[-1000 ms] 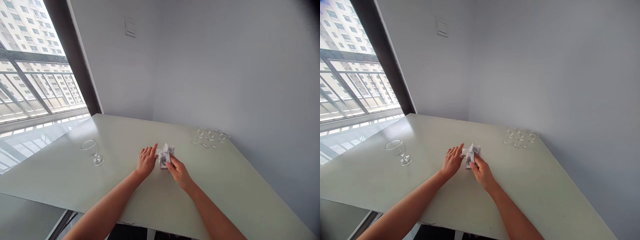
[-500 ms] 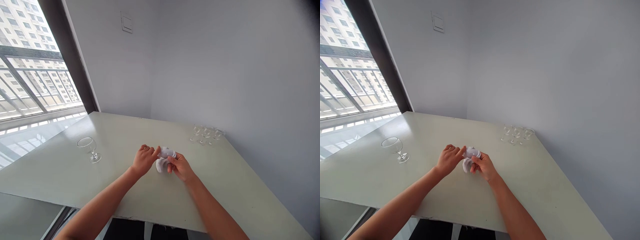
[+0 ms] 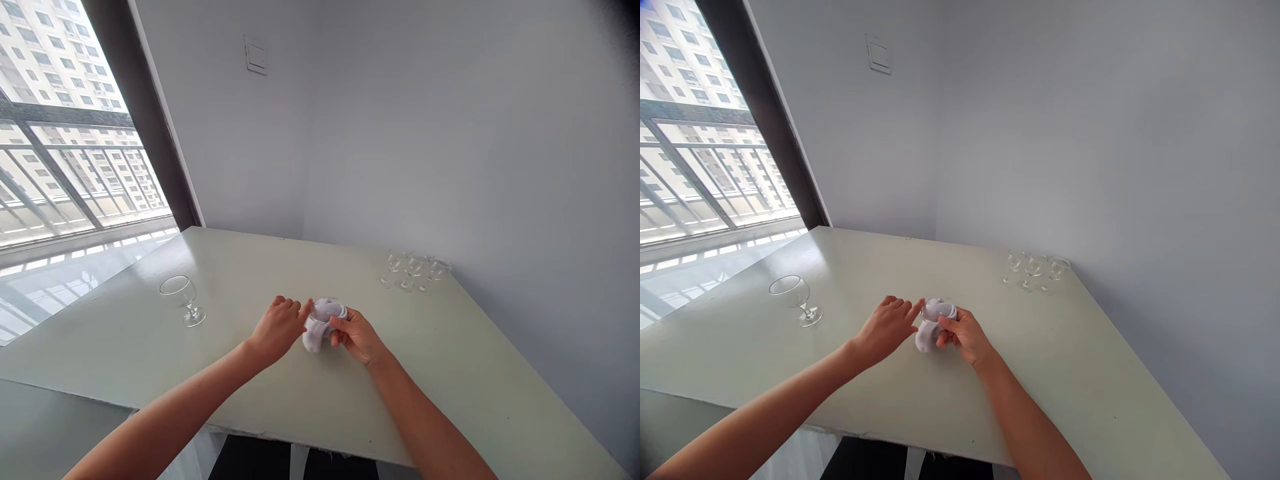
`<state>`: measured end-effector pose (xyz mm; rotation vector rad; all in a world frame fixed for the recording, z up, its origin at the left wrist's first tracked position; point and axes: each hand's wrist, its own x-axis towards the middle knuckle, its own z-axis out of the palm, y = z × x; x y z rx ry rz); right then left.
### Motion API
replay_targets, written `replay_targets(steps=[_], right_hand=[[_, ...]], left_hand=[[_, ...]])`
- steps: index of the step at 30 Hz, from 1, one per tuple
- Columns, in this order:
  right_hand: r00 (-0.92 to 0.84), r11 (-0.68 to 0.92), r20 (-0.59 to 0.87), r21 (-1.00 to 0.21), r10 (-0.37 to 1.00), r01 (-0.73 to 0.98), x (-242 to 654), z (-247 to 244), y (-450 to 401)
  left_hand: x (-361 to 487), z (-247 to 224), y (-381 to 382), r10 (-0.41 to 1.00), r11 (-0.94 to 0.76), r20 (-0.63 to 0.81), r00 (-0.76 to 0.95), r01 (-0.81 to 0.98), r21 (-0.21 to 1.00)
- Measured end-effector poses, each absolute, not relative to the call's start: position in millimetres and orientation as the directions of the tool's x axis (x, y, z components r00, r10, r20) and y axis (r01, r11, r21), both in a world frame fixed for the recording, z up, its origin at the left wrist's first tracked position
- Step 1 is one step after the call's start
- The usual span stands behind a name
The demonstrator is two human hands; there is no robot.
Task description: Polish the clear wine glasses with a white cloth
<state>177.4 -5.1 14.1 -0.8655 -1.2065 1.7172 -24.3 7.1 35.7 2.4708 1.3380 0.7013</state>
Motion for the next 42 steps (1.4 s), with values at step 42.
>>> replay_targets(steps=[42], right_hand=[[-0.293,0.639,0.580,-0.582,0.760,0.503,209.2,34.6,-6.4]], left_hand=[[-69.6,44.7,17.0,0.858,-0.023,-0.305,0.413,0.624,0.781]])
